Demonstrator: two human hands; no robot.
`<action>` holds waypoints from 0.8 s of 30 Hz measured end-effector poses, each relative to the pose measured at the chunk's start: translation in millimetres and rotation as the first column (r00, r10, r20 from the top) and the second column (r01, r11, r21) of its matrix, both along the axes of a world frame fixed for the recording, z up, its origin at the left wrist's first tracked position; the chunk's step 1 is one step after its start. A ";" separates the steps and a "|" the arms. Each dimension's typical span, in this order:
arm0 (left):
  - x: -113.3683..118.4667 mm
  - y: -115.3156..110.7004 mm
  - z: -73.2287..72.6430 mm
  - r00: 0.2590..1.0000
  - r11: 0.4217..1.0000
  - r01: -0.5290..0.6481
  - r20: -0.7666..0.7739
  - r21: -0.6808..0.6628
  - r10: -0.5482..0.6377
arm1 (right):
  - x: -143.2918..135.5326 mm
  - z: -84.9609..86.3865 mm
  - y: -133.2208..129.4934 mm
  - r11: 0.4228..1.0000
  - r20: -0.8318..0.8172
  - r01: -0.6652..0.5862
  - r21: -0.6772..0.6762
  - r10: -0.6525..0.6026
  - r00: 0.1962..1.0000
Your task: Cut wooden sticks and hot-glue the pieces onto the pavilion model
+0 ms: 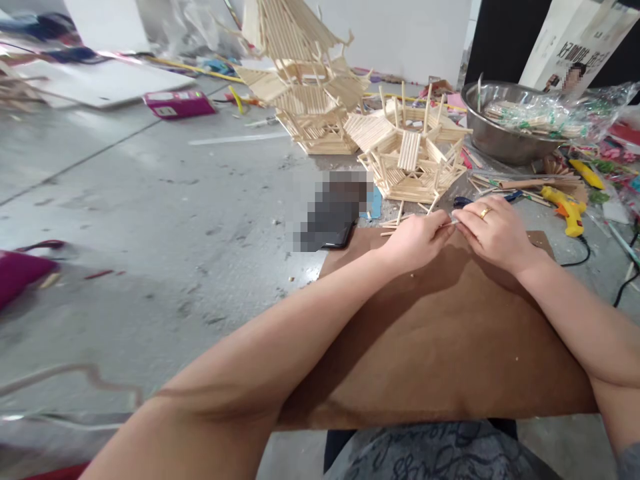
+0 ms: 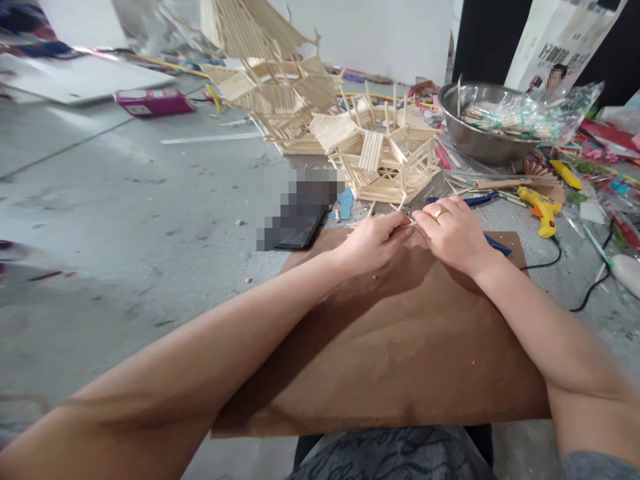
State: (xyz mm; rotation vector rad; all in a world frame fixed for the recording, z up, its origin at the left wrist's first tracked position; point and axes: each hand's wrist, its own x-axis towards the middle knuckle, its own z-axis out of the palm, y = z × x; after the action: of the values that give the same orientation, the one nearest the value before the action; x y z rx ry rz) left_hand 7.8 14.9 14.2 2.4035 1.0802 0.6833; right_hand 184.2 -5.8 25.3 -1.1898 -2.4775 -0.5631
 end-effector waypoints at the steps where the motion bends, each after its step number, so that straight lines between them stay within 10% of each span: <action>1: 0.2 -0.6 -0.1 1.000 1.000 0.013 -0.017 0.019 -0.013 | -2.3 -2.7 -0.6 1.000 0.014 0.002 0.021 -0.002 1.000; 12: -0.2 -2.3 -2.7 0.957 0.967 -0.024 -0.274 0.255 0.096 | -7.2 -4.3 -3.7 0.996 0.066 0.040 0.077 -0.045 0.997; 24: 1.5 -5.8 -0.7 0.926 0.970 -0.078 -0.344 0.229 0.155 | -10.0 -9.0 -6.0 0.995 0.050 0.096 -0.016 -0.095 0.994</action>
State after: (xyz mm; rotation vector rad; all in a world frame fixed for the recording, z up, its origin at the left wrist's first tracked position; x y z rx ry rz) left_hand 9.3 9.1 13.5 2.7399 1.3670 0.4182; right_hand 174.2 -11.9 16.3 -1.3232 -2.4819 -0.6030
